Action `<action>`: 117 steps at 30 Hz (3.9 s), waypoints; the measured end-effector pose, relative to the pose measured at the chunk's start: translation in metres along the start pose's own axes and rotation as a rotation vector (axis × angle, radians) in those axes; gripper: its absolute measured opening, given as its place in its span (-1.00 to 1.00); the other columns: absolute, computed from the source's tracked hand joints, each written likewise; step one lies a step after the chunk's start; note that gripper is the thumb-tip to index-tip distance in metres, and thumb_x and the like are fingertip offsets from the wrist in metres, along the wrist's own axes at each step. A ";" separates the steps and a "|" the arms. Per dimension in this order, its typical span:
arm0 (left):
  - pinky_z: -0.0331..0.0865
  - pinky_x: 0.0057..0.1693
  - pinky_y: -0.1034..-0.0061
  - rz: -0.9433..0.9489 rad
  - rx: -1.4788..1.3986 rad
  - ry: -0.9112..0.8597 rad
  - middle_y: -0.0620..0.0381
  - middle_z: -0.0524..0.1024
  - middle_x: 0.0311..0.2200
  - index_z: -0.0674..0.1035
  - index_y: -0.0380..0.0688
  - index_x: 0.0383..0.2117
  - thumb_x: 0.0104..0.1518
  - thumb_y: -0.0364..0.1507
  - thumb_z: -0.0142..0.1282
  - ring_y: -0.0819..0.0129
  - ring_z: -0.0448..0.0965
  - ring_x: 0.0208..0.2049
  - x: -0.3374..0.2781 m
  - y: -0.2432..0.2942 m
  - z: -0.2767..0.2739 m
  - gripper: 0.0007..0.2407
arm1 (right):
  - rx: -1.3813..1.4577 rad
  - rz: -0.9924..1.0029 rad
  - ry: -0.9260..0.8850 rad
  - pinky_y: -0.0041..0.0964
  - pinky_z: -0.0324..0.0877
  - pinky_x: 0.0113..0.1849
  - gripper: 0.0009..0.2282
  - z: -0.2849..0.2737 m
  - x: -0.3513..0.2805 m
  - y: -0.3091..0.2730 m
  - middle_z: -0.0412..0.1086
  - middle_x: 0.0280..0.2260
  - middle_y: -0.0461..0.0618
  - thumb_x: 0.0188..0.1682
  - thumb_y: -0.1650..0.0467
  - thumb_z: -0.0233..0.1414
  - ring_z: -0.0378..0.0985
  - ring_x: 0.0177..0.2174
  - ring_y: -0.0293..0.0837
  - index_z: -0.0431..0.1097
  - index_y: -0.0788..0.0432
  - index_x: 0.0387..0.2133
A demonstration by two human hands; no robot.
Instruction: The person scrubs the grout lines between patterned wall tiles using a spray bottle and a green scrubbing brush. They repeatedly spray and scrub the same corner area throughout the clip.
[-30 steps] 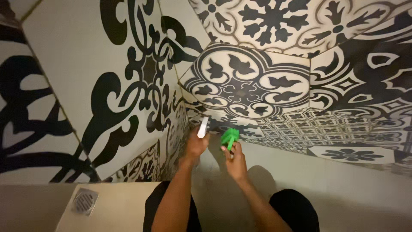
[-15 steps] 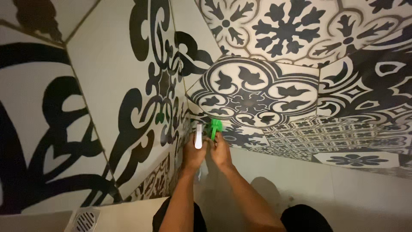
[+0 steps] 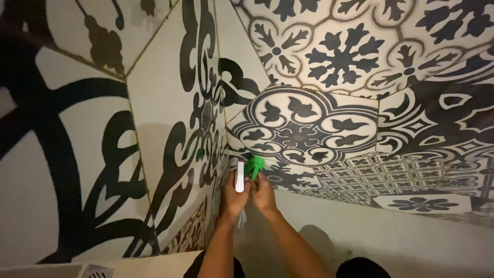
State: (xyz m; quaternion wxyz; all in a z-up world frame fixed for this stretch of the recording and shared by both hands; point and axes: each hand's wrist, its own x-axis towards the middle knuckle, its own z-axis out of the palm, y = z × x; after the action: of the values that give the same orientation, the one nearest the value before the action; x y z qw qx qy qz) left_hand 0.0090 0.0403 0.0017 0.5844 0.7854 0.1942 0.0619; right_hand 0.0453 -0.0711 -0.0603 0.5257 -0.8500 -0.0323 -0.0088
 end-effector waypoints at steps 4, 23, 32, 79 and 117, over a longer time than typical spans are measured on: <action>0.49 -0.09 0.26 -0.039 -0.021 -0.004 -0.12 0.66 -0.26 0.58 -0.07 -0.18 0.03 -0.36 0.21 0.00 0.67 -0.17 -0.005 0.014 -0.005 -0.76 | 0.014 -0.015 0.033 0.08 0.53 -0.22 -0.83 -0.012 -0.001 -0.039 0.62 -0.24 0.13 0.07 0.30 0.15 0.65 -0.20 0.18 0.45 0.09 -0.16; 0.49 -0.01 0.21 0.160 -0.049 0.083 -0.19 0.58 -0.31 0.57 -0.21 -0.22 0.12 -0.38 0.18 -0.09 0.63 -0.18 -0.009 0.022 -0.016 -0.80 | 0.424 -0.195 0.040 -0.11 0.42 -0.08 -0.92 0.023 0.010 0.005 0.41 -0.36 -0.05 0.19 0.47 -0.03 0.45 -0.28 -0.17 0.32 0.20 -0.11; 0.50 -0.04 0.21 0.177 -0.019 0.066 -0.13 0.58 -0.36 0.57 -0.15 -0.26 0.12 -0.36 0.18 -0.05 0.64 -0.22 -0.023 0.035 -0.018 -0.83 | 0.349 -0.314 -0.016 0.10 0.31 0.02 -0.78 0.062 0.013 0.092 0.36 -0.17 0.19 0.16 0.47 -0.04 0.46 -0.12 0.09 0.18 0.31 0.02; 0.53 -0.05 0.45 -0.081 0.298 -0.879 0.26 0.71 -0.26 0.67 0.01 -0.29 -0.03 -0.46 0.24 0.43 0.71 -0.24 -0.029 -0.008 -0.037 -0.83 | 0.114 -0.044 -0.327 -0.39 0.08 -0.40 -0.70 0.025 0.037 0.014 0.09 -0.47 -0.22 0.00 0.19 0.24 0.13 -0.47 -0.28 0.27 0.04 -0.46; 0.44 -0.27 0.28 -0.004 0.064 -0.394 -0.10 0.62 -0.47 0.52 -0.03 -0.21 0.13 -0.25 0.13 0.06 0.68 -0.37 -0.062 0.053 0.109 -0.79 | -0.229 0.326 -0.148 0.04 0.44 -0.09 -0.79 -0.242 -0.055 0.047 0.60 -0.35 0.16 0.01 0.24 0.18 0.63 -0.20 0.22 0.54 0.11 -0.25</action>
State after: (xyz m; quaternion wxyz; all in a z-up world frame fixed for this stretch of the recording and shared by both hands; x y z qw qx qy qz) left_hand 0.0002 -0.0932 0.0257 0.5860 0.8002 0.0793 -0.1002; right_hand -0.0024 -0.3108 0.0030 0.4163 -0.8966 0.0683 0.1350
